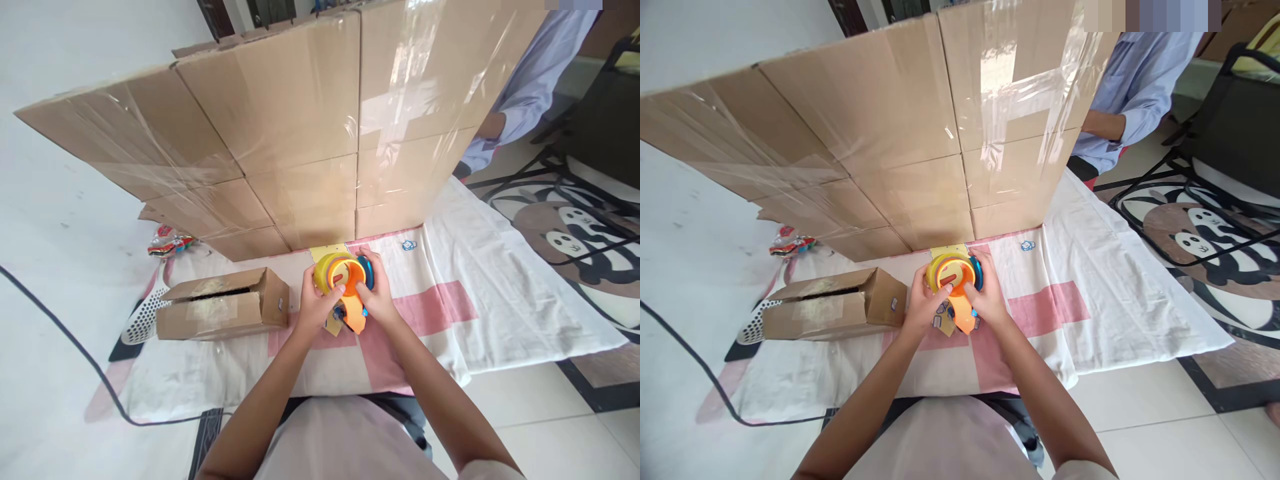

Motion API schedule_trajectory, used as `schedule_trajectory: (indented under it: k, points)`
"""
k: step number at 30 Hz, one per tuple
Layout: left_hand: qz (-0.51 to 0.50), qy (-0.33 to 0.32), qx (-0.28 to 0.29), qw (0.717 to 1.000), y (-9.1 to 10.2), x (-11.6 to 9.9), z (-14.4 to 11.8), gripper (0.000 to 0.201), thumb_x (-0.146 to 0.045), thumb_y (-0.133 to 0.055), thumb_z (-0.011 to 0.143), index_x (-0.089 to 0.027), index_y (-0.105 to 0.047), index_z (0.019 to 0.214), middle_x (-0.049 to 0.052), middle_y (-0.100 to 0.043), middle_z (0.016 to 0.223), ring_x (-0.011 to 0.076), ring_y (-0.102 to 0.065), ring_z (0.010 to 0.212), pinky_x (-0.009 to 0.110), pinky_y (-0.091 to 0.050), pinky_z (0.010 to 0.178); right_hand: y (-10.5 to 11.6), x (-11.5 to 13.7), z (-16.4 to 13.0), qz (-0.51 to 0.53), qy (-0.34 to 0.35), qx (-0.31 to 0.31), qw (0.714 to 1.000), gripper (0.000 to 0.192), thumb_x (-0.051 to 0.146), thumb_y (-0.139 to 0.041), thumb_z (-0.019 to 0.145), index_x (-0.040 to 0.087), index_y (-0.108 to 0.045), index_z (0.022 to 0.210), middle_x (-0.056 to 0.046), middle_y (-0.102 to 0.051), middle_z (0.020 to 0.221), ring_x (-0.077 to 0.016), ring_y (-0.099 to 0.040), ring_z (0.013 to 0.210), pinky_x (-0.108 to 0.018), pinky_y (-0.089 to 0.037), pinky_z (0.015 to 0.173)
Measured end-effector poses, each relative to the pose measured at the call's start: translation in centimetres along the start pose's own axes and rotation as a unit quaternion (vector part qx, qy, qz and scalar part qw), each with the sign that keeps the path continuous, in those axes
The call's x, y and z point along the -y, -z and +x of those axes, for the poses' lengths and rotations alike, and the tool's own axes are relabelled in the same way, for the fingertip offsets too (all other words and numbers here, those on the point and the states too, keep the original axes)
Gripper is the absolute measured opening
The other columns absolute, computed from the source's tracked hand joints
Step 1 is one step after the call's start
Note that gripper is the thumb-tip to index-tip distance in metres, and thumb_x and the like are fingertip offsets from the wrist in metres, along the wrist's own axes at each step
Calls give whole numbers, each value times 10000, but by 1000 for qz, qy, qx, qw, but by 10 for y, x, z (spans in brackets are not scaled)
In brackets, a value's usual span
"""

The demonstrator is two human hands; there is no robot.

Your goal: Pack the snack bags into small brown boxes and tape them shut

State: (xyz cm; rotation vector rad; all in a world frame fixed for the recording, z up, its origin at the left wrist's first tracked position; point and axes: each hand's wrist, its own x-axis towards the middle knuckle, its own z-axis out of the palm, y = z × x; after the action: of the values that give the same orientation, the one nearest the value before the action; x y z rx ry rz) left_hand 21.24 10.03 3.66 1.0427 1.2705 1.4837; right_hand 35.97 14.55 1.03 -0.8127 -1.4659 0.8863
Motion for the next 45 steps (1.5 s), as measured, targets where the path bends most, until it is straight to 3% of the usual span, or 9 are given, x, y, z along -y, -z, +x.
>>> schedule_trajectory:
  k: [5,10,16,23,27,31,37,42,45]
  points:
    - [41,-32,33,998,8,1,-7,654,-307,-822,733,-246,-497,1298,88,-623,1270,237,-661,1124,367,-561,944,2,6,0,94,-55,6,994,626,419,-649,874,294,-443,1452,-90,-564,1363,-270,-533,1315,-485,-421,1166]
    - [43,-99,93,990,23,4,-16,726,-285,-808,715,-247,-448,1344,109,-539,1335,273,-581,1230,392,-539,987,14,8,1,121,-81,115,983,727,565,-789,748,292,-562,1382,-86,-596,1361,-307,-540,1317,-475,-428,1145]
    - [109,-73,138,982,40,-4,-22,583,-263,-756,783,-248,-517,1315,94,-580,1277,254,-601,1177,365,-539,973,8,6,-4,83,-16,69,994,687,708,-814,638,249,-680,1132,-83,-706,1078,-282,-664,1040,-421,-541,933]
    - [84,-15,74,994,32,-8,-17,567,-351,-795,771,-240,-559,1274,94,-650,1262,246,-661,1125,350,-561,935,4,11,-1,41,10,27,999,641,670,-744,755,268,-612,1237,-101,-636,1196,-278,-639,1094,-453,-541,956]
    - [57,-9,7,998,26,-17,-10,592,-385,-826,746,-222,-552,1244,105,-677,1225,254,-684,1101,368,-568,918,6,17,-3,-116,162,-56,978,404,384,-800,783,310,-661,1155,-87,-615,1150,-287,-585,1096,-490,-513,948]
    - [87,-18,-27,996,19,-25,-12,621,-370,-845,737,-225,-545,1261,91,-691,1196,236,-688,1075,348,-570,896,0,26,-7,-160,237,61,956,294,230,-719,830,304,-662,1108,-42,-704,998,-249,-599,948,-452,-498,853]
    - [171,-47,28,984,10,-32,-20,537,-469,-668,910,-256,-554,1391,100,-654,1339,266,-631,1227,383,-537,1002,-12,28,-16,-67,98,175,977,310,468,-565,937,244,-637,1139,-68,-716,1027,-258,-639,937,-464,-528,859]
    - [150,-76,133,977,15,-40,-16,535,-553,-371,1031,-270,-590,1429,61,-431,1606,268,-374,1503,428,-318,1240,-11,23,-20,99,-84,104,986,322,517,-594,941,253,-656,1115,-54,-739,1064,-244,-708,968,-407,-580,861]
    - [149,-69,84,983,26,-33,-19,486,-549,-426,1017,-259,-661,1328,80,-543,1493,256,-467,1424,408,-373,1197,-9,26,-16,154,-127,61,978,454,618,-626,888,268,-634,1176,-75,-736,1160,-276,-713,1057,-447,-591,910]
